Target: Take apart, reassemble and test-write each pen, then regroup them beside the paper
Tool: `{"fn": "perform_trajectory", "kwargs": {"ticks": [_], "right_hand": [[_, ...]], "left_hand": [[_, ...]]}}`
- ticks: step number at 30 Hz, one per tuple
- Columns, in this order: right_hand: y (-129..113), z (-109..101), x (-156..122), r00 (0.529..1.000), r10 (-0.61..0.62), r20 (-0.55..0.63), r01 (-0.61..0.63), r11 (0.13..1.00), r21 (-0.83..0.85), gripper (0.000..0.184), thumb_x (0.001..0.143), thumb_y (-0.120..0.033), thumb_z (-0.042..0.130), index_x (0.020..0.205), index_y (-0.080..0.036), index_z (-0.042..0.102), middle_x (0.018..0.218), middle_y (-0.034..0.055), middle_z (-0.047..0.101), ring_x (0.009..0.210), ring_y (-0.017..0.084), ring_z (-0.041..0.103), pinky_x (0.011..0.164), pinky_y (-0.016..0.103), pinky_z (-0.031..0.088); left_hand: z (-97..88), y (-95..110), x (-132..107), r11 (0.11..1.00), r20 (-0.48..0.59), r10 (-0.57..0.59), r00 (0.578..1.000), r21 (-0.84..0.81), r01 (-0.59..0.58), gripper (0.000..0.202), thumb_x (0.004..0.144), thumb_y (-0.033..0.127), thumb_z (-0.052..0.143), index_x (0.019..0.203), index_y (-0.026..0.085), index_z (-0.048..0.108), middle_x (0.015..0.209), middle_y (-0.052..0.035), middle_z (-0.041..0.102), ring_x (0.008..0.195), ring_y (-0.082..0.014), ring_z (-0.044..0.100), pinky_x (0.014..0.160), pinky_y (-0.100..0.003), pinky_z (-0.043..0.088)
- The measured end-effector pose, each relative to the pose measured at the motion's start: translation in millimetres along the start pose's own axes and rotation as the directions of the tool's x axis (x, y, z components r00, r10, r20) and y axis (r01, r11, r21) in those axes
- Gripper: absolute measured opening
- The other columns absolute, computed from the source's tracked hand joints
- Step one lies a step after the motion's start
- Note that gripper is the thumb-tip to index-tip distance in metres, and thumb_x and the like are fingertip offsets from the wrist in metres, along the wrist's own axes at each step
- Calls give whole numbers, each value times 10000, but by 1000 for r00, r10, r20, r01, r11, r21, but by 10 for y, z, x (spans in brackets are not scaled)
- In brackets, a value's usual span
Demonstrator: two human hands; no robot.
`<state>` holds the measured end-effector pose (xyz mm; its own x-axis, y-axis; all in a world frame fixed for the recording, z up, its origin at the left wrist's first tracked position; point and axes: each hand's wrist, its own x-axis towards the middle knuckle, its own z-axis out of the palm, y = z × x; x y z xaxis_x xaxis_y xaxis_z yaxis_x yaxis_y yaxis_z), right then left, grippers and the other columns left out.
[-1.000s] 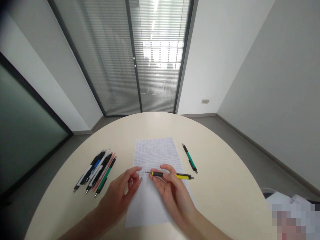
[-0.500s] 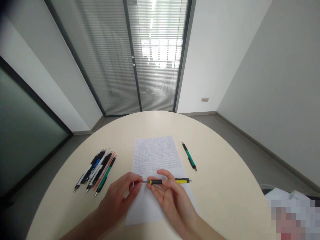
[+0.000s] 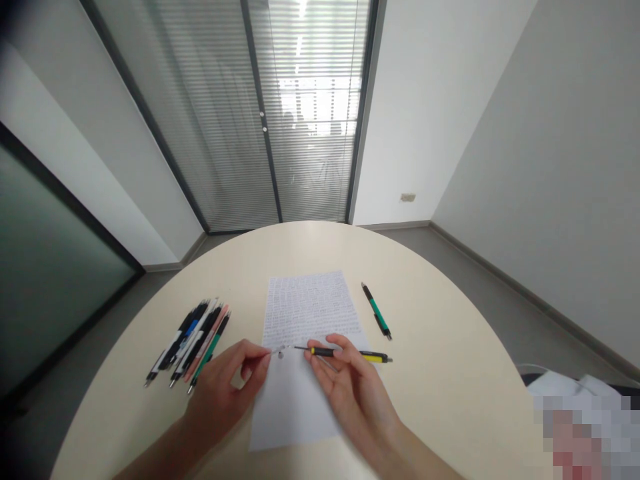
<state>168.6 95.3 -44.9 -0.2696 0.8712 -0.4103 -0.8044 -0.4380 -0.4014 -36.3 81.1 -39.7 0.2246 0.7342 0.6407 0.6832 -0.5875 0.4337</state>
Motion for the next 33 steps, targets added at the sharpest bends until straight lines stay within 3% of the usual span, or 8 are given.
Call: {"fn": "perform_trajectory", "kwargs": {"ticks": [3,6,13,18,24,29,33], "right_hand": [[-62,-5,38,996,-56,-68,57,998,11,327,575,-14,751,863,-110,629,938,192,732,925,280,718,855,316,574],[-100,6,43,992,-87,-94,89,996,19,342,571,5,741,869,-108,619,958,203,725,931,289,717,832,311,585],[-89,33,-12,993,-53,-110,56,998,27,385,564,16,747,891,-115,593,1012,213,705,956,305,708,812,307,597],[-87,19,-4,994,-33,-109,36,999,29,362,587,17,726,892,-120,587,1010,188,705,963,294,706,799,297,603],[-79,33,-12,996,-21,-81,25,999,43,313,606,14,708,863,-131,602,987,155,714,947,267,710,801,298,606],[-77,15,-4,997,-22,-76,25,999,31,277,625,4,704,849,-131,612,979,161,719,946,264,711,816,298,600],[-74,12,-2,996,-19,-85,22,999,35,271,618,2,713,837,-130,621,969,161,723,938,255,714,822,295,594]], "left_hand": [[44,-1,-60,988,-14,107,994,113,-105,149,899,132,530,759,181,545,566,42,523,485,-105,510,510,-226,401],[144,16,-132,958,54,165,985,229,-173,203,908,133,511,715,192,532,530,43,534,448,-114,520,476,-247,379],[358,0,-219,910,156,112,981,381,-165,233,926,130,451,744,190,584,553,8,636,455,-162,612,414,-263,367],[422,-36,-230,917,237,-14,971,389,-82,207,889,142,512,703,196,585,556,1,656,464,-176,633,419,-257,398],[421,-46,-210,926,272,-69,960,375,-40,163,879,148,553,727,186,597,609,-21,700,494,-177,660,452,-238,434],[406,-48,-193,931,297,-79,952,363,-36,170,877,132,560,721,177,607,614,-37,707,498,-200,670,446,-251,451],[357,-20,-177,960,229,-6,973,272,-58,179,915,157,527,785,162,650,634,-45,721,517,-193,680,479,-256,487]]}}
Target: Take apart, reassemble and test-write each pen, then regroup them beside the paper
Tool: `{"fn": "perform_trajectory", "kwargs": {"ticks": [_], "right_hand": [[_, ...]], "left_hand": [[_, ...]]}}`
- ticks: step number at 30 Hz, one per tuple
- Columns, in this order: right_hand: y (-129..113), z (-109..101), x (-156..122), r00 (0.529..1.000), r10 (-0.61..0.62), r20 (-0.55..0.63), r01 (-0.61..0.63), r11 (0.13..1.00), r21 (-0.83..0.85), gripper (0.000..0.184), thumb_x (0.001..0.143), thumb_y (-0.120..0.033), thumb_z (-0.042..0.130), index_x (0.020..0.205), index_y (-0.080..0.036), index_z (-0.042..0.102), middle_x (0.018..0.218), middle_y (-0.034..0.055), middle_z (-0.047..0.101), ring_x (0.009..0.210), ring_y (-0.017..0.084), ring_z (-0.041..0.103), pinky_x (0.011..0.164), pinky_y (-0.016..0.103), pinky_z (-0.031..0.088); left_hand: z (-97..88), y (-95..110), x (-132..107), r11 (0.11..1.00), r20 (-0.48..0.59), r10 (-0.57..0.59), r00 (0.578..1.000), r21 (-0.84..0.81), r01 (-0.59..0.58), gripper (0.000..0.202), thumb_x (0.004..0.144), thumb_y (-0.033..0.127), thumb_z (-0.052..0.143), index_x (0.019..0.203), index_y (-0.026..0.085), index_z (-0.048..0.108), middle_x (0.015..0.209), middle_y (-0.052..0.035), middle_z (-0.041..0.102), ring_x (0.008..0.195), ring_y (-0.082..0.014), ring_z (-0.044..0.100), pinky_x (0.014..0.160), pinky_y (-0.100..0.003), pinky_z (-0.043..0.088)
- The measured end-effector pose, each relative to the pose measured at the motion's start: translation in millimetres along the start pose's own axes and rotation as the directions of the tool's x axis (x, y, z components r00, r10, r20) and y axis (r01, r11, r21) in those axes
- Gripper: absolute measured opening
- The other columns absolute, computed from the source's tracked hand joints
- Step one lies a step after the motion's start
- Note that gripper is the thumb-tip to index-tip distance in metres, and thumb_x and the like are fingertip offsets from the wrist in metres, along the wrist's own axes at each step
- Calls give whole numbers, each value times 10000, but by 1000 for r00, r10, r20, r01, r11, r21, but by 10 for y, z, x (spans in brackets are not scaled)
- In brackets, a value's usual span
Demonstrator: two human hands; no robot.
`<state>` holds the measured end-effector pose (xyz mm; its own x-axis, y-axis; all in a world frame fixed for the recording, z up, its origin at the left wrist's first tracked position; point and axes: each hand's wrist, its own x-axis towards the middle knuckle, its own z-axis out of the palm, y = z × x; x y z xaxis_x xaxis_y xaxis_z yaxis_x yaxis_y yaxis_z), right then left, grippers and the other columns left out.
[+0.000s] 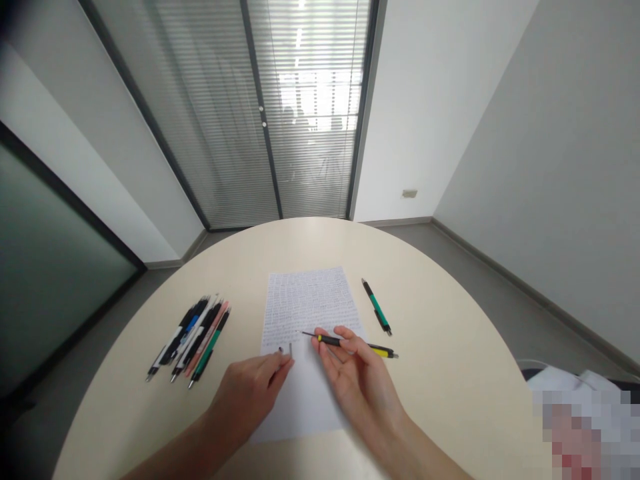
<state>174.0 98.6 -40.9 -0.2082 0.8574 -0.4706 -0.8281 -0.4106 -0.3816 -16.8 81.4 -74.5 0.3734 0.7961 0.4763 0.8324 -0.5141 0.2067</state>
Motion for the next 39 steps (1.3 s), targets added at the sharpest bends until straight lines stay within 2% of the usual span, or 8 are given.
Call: {"fn": "perform_trajectory", "kwargs": {"ticks": [3,6,9,15,22,26,32,39], "right_hand": [[36,18,-23,1000,3,-5,-3,1000,19,271,590,5,725,809,-124,635,948,162,729,924,251,716,825,285,588],[105,44,-72,999,42,10,-42,998,47,271,565,3,740,786,-126,647,914,145,735,914,245,718,826,277,583],[171,65,-130,996,89,30,-91,994,55,252,567,-10,752,768,-128,656,880,134,738,898,233,720,825,270,578],[226,70,-180,986,111,123,-117,992,43,186,600,-56,764,736,-128,657,880,133,739,901,225,716,853,263,556],[217,60,-142,985,121,122,-128,991,45,175,607,-55,758,716,-133,646,900,112,728,927,217,703,864,262,548],[207,48,-122,994,86,64,-91,993,75,175,595,-41,760,687,-133,644,854,95,719,911,206,698,854,258,553],[232,39,-132,994,75,81,-82,993,86,155,609,-47,752,663,-138,639,834,93,710,895,199,696,853,262,557],[152,53,-94,998,39,47,-43,995,86,150,602,-19,722,646,-129,631,864,108,708,935,219,693,837,256,575]], "left_hand": [[-80,47,19,977,-133,41,990,-201,-68,170,940,214,530,911,167,690,696,-37,750,565,-166,696,550,-244,521],[-146,106,54,925,-163,-47,985,-379,-18,180,935,242,555,944,173,721,754,-39,774,597,-148,709,596,-221,536],[-181,147,83,864,-86,-181,980,-489,117,201,921,263,575,907,178,757,740,-44,776,575,-142,700,582,-205,535],[-197,182,71,711,38,-384,922,-624,323,216,876,312,606,867,205,794,434,23,613,355,-99,519,412,-190,432],[-186,140,130,349,264,-576,774,-777,524,301,809,418,647,758,152,779,364,42,487,335,-80,398,364,-188,337],[-172,100,148,265,269,-634,725,-805,531,324,788,451,669,722,144,752,374,46,482,347,-70,391,369,-178,327],[-155,138,163,221,371,-549,749,-800,558,285,752,416,697,787,141,763,431,19,564,344,-63,393,357,-176,317],[-242,66,180,117,253,-681,688,-889,443,271,793,444,645,792,174,631,491,58,529,358,-57,384,321,-144,237]]}}
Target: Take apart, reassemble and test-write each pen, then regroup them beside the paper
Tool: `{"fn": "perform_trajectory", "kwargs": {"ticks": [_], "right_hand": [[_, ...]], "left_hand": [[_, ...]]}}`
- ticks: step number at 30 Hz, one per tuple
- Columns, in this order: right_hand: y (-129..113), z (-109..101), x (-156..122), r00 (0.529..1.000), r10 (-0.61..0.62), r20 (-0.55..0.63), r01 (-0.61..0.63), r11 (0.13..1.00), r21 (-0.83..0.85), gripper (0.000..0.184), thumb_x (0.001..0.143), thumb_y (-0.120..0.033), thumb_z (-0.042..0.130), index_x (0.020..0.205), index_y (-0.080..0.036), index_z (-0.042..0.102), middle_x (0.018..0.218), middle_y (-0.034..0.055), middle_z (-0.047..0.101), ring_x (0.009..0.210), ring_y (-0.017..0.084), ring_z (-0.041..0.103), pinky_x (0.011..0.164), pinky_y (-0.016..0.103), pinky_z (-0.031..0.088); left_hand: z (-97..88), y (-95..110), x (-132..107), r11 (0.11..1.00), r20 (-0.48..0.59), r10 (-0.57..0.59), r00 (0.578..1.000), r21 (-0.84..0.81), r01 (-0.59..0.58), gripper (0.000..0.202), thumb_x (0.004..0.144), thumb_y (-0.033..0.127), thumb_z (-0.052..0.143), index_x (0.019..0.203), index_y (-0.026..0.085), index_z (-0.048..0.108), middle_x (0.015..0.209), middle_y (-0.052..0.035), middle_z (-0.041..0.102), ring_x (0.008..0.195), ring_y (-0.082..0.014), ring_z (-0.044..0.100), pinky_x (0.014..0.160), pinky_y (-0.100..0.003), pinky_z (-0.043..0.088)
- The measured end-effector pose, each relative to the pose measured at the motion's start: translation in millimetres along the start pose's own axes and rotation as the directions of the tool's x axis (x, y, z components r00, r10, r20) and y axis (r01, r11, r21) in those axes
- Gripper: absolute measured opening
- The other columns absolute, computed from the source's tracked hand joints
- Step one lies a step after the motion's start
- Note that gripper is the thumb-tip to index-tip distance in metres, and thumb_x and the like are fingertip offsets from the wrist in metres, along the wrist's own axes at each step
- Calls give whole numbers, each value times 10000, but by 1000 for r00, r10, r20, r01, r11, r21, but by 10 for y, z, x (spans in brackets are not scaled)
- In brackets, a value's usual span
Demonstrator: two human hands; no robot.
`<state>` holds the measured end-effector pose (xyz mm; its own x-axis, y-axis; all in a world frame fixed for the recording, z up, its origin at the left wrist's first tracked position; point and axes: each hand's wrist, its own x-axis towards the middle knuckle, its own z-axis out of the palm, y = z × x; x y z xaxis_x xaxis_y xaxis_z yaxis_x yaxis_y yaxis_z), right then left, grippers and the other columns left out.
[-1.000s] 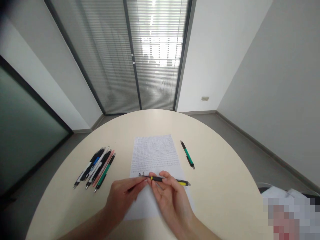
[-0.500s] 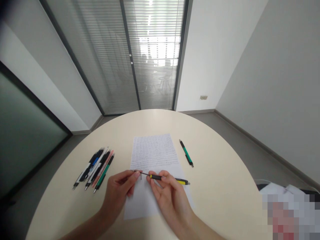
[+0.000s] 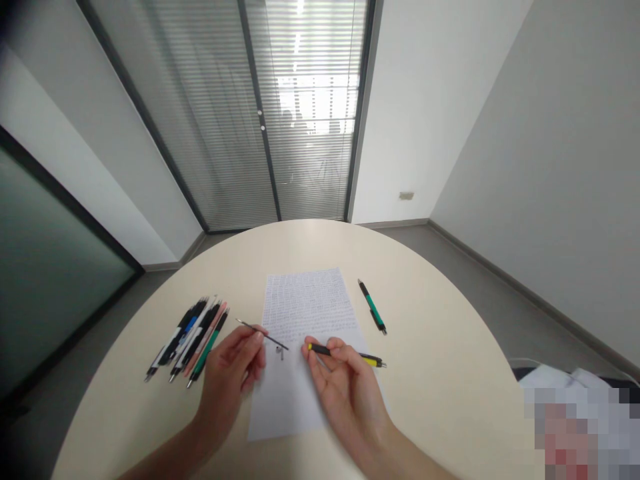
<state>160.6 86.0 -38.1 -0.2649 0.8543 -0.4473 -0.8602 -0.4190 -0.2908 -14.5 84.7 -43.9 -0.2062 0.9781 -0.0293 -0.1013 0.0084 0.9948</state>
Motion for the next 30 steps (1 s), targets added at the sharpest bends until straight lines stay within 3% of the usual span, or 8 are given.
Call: {"fn": "perform_trajectory", "kwargs": {"ticks": [3,6,9,12,20,30], "right_hand": [[-26,-19,19,1000,-8,-27,8,1000,4,142,613,-11,695,644,-131,625,874,120,709,956,222,689,820,251,582],[-22,-35,24,1000,-1,-15,1,1000,5,138,613,-6,690,645,-124,626,865,133,710,955,230,691,839,258,575],[-14,-29,22,1000,3,-15,-3,1000,4,138,599,-8,695,640,-122,628,848,133,714,928,236,699,830,264,577],[-13,-19,15,1000,7,-21,-8,1000,-6,138,590,-11,697,644,-122,635,858,142,721,900,233,706,826,264,574],[-4,-21,-13,1000,28,-11,-29,999,-18,123,581,-41,711,638,-126,643,862,141,725,900,226,703,844,260,557],[-6,-6,-8,999,37,-12,-37,998,-41,143,553,-51,734,635,-129,647,847,139,729,894,232,707,851,255,547]], "left_hand": [[-25,-15,-14,1000,9,4,1000,0,-4,259,852,433,554,738,201,533,476,75,497,340,-57,350,318,-141,207],[0,-39,-49,967,147,9,989,252,-47,241,817,361,584,653,200,512,439,82,453,345,-69,375,353,-166,260],[41,-47,-61,827,234,1,972,547,-132,181,762,294,611,620,184,588,456,55,493,402,-99,452,412,-200,306],[66,-46,-45,693,244,8,970,697,-181,191,764,287,592,612,181,639,457,28,542,432,-128,496,437,-220,312],[90,-82,-10,546,268,43,963,801,-247,219,775,262,574,573,189,619,464,16,579,442,-145,527,490,-246,322],[90,-162,-2,457,287,0,958,852,-256,233,803,237,563,576,185,574,516,1,615,497,-145,562,545,-251,339]]}}
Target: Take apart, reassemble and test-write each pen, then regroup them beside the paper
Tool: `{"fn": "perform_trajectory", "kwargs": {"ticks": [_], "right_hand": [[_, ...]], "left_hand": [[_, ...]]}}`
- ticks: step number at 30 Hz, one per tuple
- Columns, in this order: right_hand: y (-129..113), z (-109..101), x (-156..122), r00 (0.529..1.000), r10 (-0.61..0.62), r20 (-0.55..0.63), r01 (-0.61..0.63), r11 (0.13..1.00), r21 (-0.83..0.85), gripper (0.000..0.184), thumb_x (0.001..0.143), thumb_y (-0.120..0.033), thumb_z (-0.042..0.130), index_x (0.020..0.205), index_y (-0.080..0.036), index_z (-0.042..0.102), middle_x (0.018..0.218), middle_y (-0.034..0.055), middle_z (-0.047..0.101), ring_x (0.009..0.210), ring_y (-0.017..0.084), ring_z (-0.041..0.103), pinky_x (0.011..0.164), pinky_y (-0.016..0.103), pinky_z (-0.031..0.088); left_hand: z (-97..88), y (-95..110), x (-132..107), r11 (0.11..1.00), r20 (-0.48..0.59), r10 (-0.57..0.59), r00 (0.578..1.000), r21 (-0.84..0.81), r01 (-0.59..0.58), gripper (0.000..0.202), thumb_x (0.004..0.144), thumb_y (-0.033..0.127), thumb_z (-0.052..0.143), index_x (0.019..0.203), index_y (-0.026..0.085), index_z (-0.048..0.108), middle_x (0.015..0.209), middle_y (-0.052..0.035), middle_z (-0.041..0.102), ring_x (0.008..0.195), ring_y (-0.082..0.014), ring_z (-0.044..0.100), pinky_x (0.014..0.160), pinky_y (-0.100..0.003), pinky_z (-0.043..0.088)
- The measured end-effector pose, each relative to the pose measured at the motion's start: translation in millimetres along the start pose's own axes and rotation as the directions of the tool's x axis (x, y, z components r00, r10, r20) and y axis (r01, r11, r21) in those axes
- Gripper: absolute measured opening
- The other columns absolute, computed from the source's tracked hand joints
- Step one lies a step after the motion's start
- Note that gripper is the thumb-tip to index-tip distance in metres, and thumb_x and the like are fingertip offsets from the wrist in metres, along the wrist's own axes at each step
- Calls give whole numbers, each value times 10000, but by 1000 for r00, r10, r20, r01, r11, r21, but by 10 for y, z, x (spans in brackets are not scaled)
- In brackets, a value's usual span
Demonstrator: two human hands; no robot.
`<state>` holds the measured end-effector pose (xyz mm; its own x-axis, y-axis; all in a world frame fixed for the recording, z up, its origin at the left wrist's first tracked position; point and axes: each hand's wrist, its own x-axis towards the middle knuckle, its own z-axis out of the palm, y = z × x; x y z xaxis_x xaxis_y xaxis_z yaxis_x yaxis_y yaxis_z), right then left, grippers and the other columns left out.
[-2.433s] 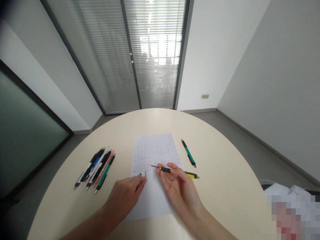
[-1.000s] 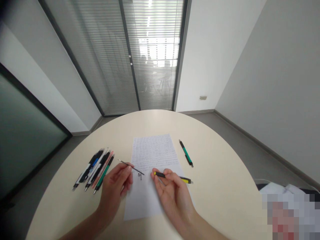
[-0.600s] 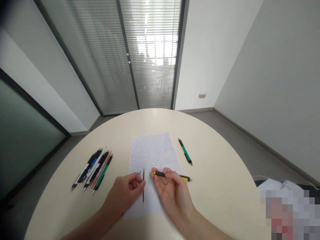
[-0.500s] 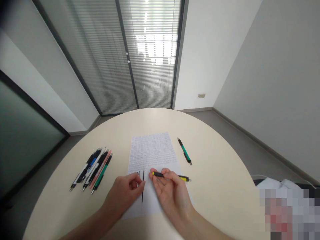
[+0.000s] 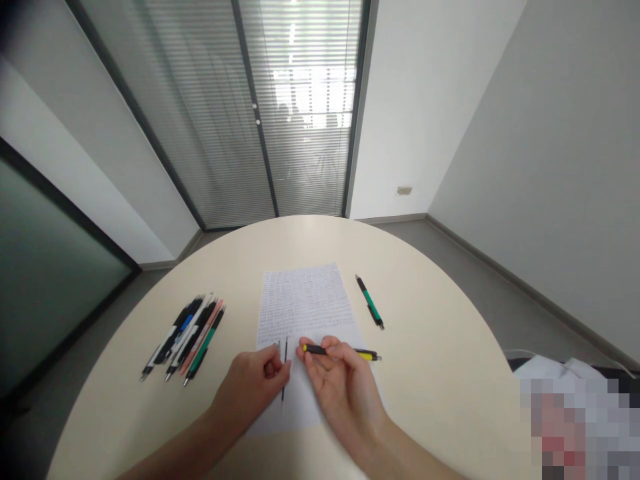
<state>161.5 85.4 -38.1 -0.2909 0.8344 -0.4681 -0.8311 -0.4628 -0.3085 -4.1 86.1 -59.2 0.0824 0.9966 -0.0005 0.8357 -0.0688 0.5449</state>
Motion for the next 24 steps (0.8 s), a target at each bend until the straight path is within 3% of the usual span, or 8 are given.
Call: {"fn": "perform_trajectory", "kwargs": {"ticks": [9,13,15,18,20,21,22,24], "right_hand": [[-3,-32,9,999,-4,35,5,1000,-29,143,578,-67,728,668,-139,644,867,142,739,907,210,705,883,249,523],[-1,-48,24,997,2,72,5,996,-92,139,601,-101,728,689,-155,635,895,121,742,916,201,701,930,262,492],[4,-37,18,993,13,118,8,985,-171,122,639,-135,726,717,-162,635,905,101,740,897,187,698,951,286,478],[-2,-15,-4,976,-25,217,107,922,-373,76,746,-210,698,793,-179,646,969,76,723,946,174,670,939,309,479],[-33,-18,-12,946,-102,309,267,786,-558,66,828,-256,646,854,-197,659,1021,68,705,1014,180,639,920,316,484],[-57,-27,-10,913,-144,382,376,662,-648,78,861,-263,615,877,-205,666,1036,67,696,1037,184,625,920,324,482],[-87,-41,-4,860,-182,476,498,495,-712,99,887,-257,584,896,-213,672,1041,67,687,1040,189,617,921,336,482],[-153,-75,14,701,-180,691,709,72,-701,161,920,-218,523,963,-223,678,1058,76,657,1016,197,609,904,357,494]], "left_hand": [[37,-44,7,998,-46,62,997,10,-62,243,809,233,595,574,182,561,518,-1,638,493,-148,584,533,-247,352],[23,-47,-9,989,-138,129,982,-49,-136,269,804,221,619,554,179,527,461,31,582,424,-106,534,473,-209,333],[-6,-40,-42,966,-249,216,944,-84,-243,296,820,213,610,549,182,495,437,54,535,382,-77,486,432,-186,310],[-60,-34,-126,883,-448,411,794,-21,-469,320,863,207,585,566,190,468,432,80,483,352,-54,436,411,-186,293],[-90,-42,-189,810,-521,527,671,68,-583,301,883,196,582,600,196,479,438,90,464,352,-54,426,426,-206,298],[-101,-51,-218,775,-530,574,624,105,-624,279,888,183,582,625,199,491,444,93,463,357,-57,427,435,-218,302],[-110,-61,-243,741,-524,616,588,132,-659,255,891,168,581,652,201,500,452,94,467,364,-61,431,443,-229,304],[-124,-82,-279,669,-468,699,542,158,-726,185,908,161,565,731,199,528,481,93,494,386,-68,454,454,-243,313]]}}
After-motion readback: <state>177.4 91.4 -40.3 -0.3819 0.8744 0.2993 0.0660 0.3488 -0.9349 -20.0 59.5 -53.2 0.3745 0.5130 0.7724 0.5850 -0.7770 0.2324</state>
